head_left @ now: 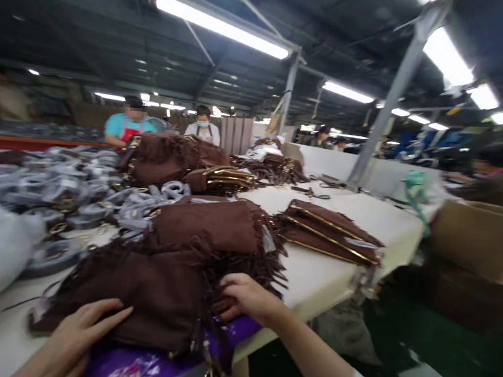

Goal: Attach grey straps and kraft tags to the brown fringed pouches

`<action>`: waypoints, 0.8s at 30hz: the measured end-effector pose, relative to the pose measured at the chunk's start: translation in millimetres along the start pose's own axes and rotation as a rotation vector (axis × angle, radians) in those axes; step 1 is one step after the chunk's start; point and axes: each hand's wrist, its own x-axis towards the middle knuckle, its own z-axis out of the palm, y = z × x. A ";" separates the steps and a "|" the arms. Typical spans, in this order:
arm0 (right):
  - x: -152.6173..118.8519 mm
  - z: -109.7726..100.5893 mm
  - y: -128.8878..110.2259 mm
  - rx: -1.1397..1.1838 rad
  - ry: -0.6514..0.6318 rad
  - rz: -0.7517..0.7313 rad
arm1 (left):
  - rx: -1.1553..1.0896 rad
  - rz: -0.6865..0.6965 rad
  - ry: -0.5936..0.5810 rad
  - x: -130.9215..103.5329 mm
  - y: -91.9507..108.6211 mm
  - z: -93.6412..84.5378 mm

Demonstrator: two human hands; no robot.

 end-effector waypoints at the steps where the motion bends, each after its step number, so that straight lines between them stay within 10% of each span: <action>1: -3.6 -3.2 2.9 -0.045 0.003 -0.015 | 0.000 0.020 -0.019 -2.7 6.1 -6.6; 6: -7.9 7.3 -12.3 -0.398 0.096 -0.407 | 0.038 -0.172 -0.074 13.2 71.4 -22.2; 9: -18.2 30.1 -24.0 -0.767 -0.065 -0.694 | 0.002 -0.263 -0.142 19.1 111.3 -8.0; 14: -36.8 35.7 -17.4 -1.130 -0.327 -0.609 | -0.116 -0.362 -0.113 7.0 127.3 21.2; 20: -35.6 -5.5 -7.5 -1.052 -0.187 -0.572 | -0.265 -0.352 0.055 -8.0 123.8 36.5; 24: -36.0 7.9 -7.5 -0.877 -0.081 -0.459 | -0.405 -0.382 0.066 -13.9 130.5 45.3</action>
